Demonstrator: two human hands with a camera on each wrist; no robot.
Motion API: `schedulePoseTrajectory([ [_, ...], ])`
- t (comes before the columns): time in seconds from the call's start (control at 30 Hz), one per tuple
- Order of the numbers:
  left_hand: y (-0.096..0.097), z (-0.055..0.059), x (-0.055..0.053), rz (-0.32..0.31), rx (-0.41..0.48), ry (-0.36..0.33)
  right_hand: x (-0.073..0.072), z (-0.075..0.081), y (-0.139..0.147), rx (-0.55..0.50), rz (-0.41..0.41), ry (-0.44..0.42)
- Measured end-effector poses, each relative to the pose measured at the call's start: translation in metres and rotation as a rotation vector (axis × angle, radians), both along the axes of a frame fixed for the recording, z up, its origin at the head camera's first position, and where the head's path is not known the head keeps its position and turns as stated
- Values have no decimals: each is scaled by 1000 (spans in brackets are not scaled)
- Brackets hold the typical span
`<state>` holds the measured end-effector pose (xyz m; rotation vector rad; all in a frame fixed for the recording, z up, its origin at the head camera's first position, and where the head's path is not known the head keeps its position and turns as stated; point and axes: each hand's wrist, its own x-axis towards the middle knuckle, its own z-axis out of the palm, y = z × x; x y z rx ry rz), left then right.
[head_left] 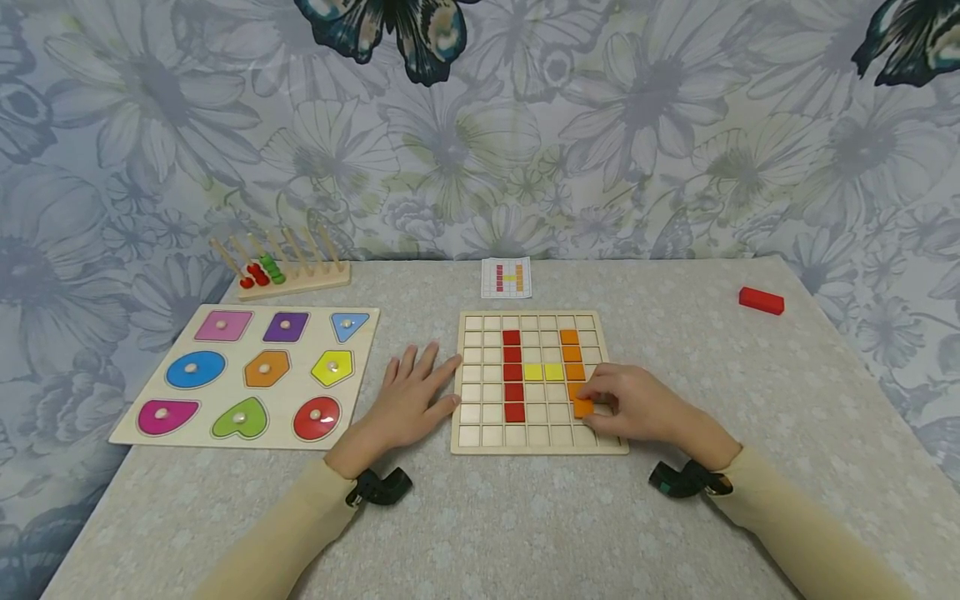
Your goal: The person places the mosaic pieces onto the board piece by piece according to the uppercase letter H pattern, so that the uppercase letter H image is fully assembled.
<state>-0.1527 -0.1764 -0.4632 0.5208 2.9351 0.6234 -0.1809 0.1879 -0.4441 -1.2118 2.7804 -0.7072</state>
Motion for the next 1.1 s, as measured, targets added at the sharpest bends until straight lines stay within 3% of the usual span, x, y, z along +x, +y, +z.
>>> schedulePoseTrajectory([
  [1.1, -1, -1, -1, -7, -4, 3, -1, -7, 0, -53, 32, 35],
])
